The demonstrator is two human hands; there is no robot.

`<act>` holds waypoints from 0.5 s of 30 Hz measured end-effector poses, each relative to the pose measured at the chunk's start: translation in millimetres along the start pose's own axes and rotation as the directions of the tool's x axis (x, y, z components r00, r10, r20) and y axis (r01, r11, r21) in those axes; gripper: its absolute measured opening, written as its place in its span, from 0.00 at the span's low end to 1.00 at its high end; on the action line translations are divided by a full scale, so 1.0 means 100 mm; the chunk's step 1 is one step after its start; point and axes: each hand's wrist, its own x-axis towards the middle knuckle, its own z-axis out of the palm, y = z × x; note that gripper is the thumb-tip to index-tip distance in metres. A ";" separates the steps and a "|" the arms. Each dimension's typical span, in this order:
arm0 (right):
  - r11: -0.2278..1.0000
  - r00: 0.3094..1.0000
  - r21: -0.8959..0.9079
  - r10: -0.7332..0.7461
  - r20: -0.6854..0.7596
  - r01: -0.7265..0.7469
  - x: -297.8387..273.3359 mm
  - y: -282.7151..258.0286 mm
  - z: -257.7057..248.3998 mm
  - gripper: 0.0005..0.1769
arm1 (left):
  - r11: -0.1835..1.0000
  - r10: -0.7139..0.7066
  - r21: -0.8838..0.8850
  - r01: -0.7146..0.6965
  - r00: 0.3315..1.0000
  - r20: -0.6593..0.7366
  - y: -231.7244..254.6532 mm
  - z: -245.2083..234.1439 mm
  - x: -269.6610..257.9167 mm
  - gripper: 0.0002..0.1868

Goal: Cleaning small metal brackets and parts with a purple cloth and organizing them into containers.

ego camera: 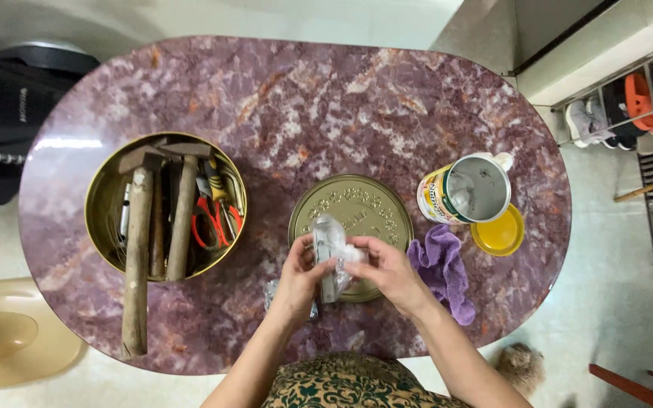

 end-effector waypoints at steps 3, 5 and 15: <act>0.972 0.982 -0.237 -0.048 -0.180 0.004 0.09 0.08 -0.03 0.22 | 1.000 -0.006 -0.020 0.005 0.998 -0.058 -0.04 -0.02 0.06 0.27; 0.982 0.953 -0.187 -0.029 -0.302 -0.029 0.08 0.09 -0.13 0.18 | 1.000 -0.011 -0.029 0.008 0.994 -0.112 0.03 -0.02 0.04 0.27; 0.920 0.941 -0.382 -0.204 -0.270 0.090 0.07 0.02 0.13 0.19 | 0.984 0.175 0.019 -0.175 0.984 -0.030 -0.25 -0.11 0.16 0.28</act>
